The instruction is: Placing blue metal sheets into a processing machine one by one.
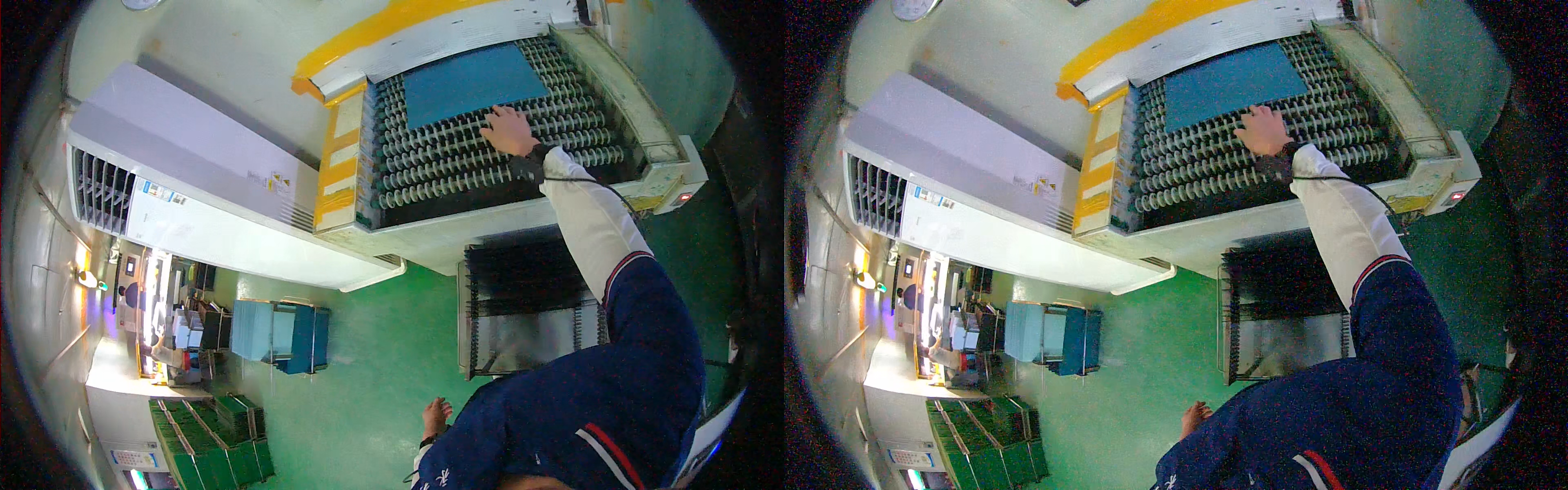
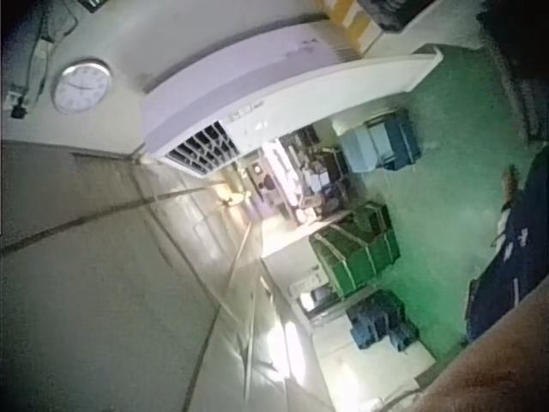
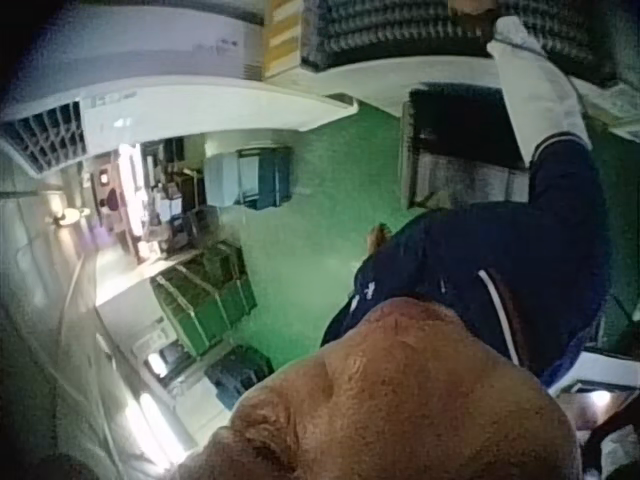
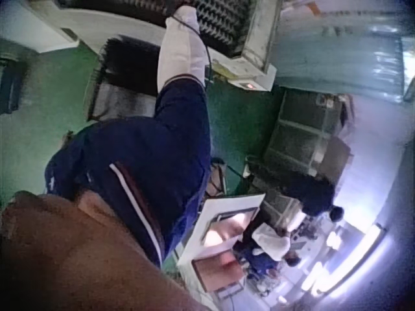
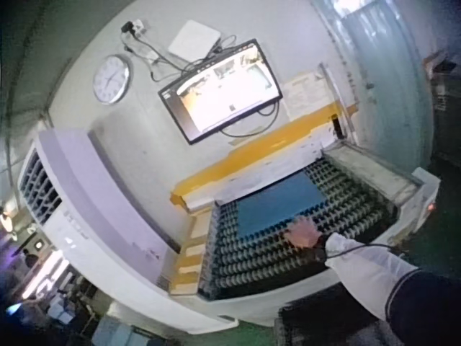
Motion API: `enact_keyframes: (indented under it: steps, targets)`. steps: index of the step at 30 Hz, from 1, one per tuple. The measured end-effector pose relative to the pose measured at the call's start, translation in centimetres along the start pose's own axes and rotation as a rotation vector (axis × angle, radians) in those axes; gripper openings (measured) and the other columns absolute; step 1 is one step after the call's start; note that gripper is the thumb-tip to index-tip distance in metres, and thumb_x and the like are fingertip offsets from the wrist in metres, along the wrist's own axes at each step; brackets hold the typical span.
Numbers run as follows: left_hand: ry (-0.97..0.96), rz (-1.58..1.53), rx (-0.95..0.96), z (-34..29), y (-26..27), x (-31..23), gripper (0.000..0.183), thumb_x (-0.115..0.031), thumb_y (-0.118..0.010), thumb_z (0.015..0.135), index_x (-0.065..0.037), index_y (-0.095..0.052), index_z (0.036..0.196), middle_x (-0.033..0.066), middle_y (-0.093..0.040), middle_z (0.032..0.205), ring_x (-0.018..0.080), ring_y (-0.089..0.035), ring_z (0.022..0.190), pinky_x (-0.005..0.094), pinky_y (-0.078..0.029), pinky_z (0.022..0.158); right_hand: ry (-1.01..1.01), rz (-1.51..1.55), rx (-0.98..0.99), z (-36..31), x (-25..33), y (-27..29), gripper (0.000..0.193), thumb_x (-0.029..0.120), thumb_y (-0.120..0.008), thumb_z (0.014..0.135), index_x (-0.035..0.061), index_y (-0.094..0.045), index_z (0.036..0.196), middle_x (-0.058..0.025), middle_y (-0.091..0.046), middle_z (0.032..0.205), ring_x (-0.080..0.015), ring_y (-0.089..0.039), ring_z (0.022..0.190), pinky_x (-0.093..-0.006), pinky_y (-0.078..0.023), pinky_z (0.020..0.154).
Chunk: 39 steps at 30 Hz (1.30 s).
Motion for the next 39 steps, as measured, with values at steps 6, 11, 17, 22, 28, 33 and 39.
enact_keyframes:
  steps: [6, 11, 17, 22, 28, 33, 39]
  targets:
    - [0.0, 0.013, 0.084, 1.4, -2.3, -0.1, 0.025, -0.025, -0.052, 0.088, -0.001, -0.054, 0.095, 0.0065, -0.058, 0.072, 0.0178, -0.057, 0.061, 0.0297, -0.046, 0.052, 0.283, 0.262, -0.19, -9.9, 5.1, 5.6, 0.033, 0.031, -0.057, 0.081, 0.0042, -0.06, 0.099, -0.013, -0.058, 0.105, -0.0322, -0.05, 0.103, -0.0438, -0.038, 0.087]
    - [-0.894, 1.484, 0.066, 1.3, -4.3, -4.3, 0.027, -0.029, -0.051, 0.088, -0.003, -0.054, 0.081, 0.0085, -0.06, 0.072, 0.0192, -0.055, 0.058, 0.0328, -0.042, 0.05, 0.341, 0.676, 0.043, -21.3, 7.9, 7.7, 0.023, 0.021, -0.058, 0.084, 0.0031, -0.06, 0.098, -0.0131, -0.062, 0.089, -0.0297, -0.059, 0.086, -0.0373, -0.046, 0.076]
    - [0.033, 0.17, 0.173, 1.9, -6.8, -1.5, 0.02, -0.023, -0.05, 0.091, -0.004, -0.052, 0.09, -0.0002, -0.046, 0.066, 0.012, -0.041, 0.051, 0.0259, -0.035, 0.046, 0.013, 0.774, 0.382, -34.3, 2.8, 1.3, 0.024, 0.021, -0.059, 0.082, 0.0017, -0.061, 0.095, -0.0148, -0.063, 0.089, -0.0277, -0.061, 0.082, -0.0337, -0.048, 0.07]
    - [-0.04, 0.365, 0.052, 1.4, -6.9, -3.2, 0.026, -0.026, -0.051, 0.09, -0.001, -0.053, 0.097, 0.0017, -0.051, 0.066, 0.0134, -0.05, 0.053, 0.0263, -0.042, 0.047, 0.07, 0.579, 0.36, -40.0, 2.9, 0.8, 0.028, 0.022, -0.059, 0.08, 0.002, -0.06, 0.099, -0.0152, -0.061, 0.095, -0.0322, -0.058, 0.09, -0.0392, -0.046, 0.079]
    - [-0.069, 0.391, -0.017, 0.3, -6.0, -3.3, 0.028, -0.028, -0.057, 0.086, -0.002, -0.059, 0.095, 0.0049, -0.057, 0.068, 0.0147, -0.056, 0.054, 0.0249, -0.046, 0.048, 0.134, 0.366, 0.346, -40.8, 3.9, 0.1, 0.031, 0.021, -0.06, 0.078, 0.003, -0.058, 0.103, -0.0149, -0.058, 0.097, -0.0329, -0.053, 0.094, -0.042, -0.042, 0.083]
    - [-0.058, 0.225, 0.024, 0.5, -2.3, -0.5, 0.027, -0.027, -0.056, 0.086, -0.002, -0.057, 0.095, 0.0041, -0.056, 0.066, 0.0144, -0.056, 0.053, 0.0264, -0.044, 0.047, 0.193, 0.272, 0.4, -40.8, 6.1, -0.8, 0.038, 0.021, -0.062, 0.075, 0.004, -0.054, 0.109, -0.015, -0.056, 0.098, -0.0332, -0.052, 0.094, -0.0426, -0.042, 0.081]
    - [-0.032, 0.245, -0.146, -1.9, 0.5, 1.1, 0.023, -0.024, -0.057, 0.083, -0.003, -0.058, 0.092, 0.0029, -0.055, 0.064, 0.0136, -0.055, 0.053, 0.0265, -0.044, 0.046, 0.221, 0.126, 0.429, -41.8, 7.7, -2.4, 0.045, 0.019, -0.063, 0.074, 0.0026, -0.049, 0.113, -0.0164, -0.054, 0.104, -0.0335, -0.05, 0.098, -0.043, -0.04, 0.085]
Point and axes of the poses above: each hand's wrist, its own z-axis towards the middle knuckle, its own y-axis out of the back of the hand, x = y × z, the point moved 10 cm from there along z, towards the middle knuckle
